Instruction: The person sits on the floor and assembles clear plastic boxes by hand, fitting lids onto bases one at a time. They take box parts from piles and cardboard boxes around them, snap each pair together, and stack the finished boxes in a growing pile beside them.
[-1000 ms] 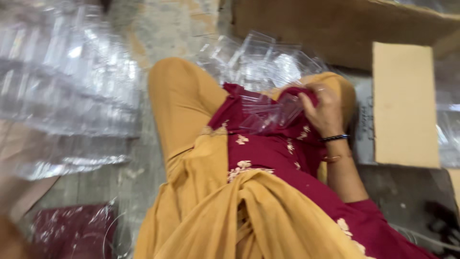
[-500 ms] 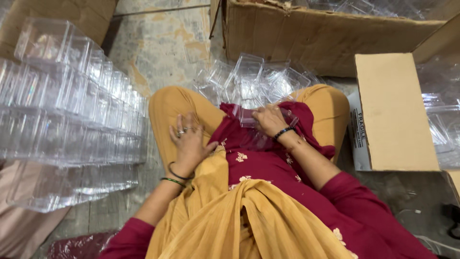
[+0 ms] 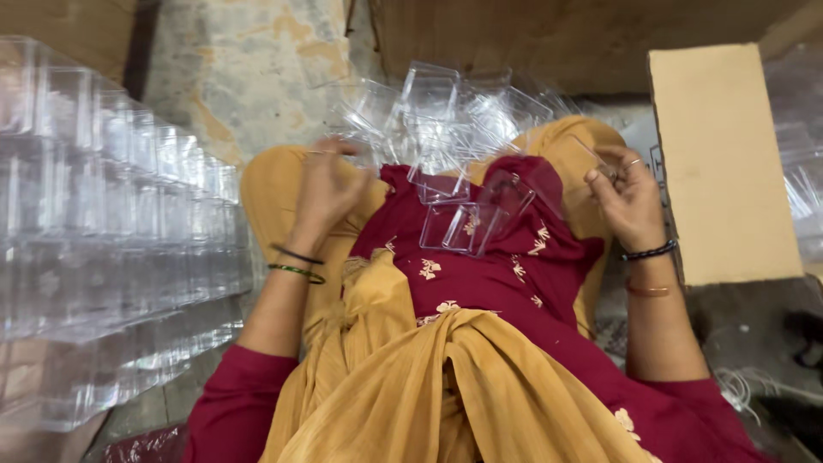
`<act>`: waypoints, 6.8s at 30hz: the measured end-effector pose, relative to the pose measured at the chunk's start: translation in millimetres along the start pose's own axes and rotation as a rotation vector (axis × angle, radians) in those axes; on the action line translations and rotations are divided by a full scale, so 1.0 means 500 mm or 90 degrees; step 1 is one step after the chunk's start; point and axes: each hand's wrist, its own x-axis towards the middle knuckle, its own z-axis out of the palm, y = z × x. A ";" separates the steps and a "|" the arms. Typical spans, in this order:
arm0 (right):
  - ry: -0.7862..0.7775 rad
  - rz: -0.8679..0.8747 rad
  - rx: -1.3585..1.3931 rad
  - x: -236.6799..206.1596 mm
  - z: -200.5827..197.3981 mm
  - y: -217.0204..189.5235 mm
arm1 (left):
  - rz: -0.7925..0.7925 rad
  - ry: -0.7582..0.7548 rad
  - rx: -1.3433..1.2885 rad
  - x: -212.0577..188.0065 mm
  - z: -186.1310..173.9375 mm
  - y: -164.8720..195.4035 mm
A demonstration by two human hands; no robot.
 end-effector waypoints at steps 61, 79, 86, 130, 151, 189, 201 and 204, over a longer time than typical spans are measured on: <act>-0.225 -0.222 -0.476 0.023 0.224 -0.143 | -0.066 -0.271 -0.120 0.260 0.123 -0.039; -0.084 -0.056 -0.624 1.047 0.314 -0.180 | 0.132 -0.065 -0.254 0.436 0.355 -0.102; 0.013 -0.087 -0.745 1.097 0.366 -0.143 | 0.013 -0.101 -0.282 0.451 0.376 -0.113; -0.122 -0.018 -0.251 1.066 0.636 -0.200 | -0.023 -0.214 -0.400 0.421 0.350 -0.096; -0.309 -0.045 0.031 0.399 0.114 -0.437 | -0.022 -0.238 -0.595 0.473 0.387 -0.153; -0.427 -0.400 -0.835 1.036 0.455 -0.065 | -0.037 -0.273 -0.473 0.414 0.329 -0.069; -0.351 -0.217 -0.800 1.098 0.532 -0.019 | -0.039 -0.272 -0.466 0.414 0.329 -0.071; -0.405 -0.301 -0.883 1.083 0.512 -0.018 | -0.044 -0.271 -0.454 0.413 0.329 -0.067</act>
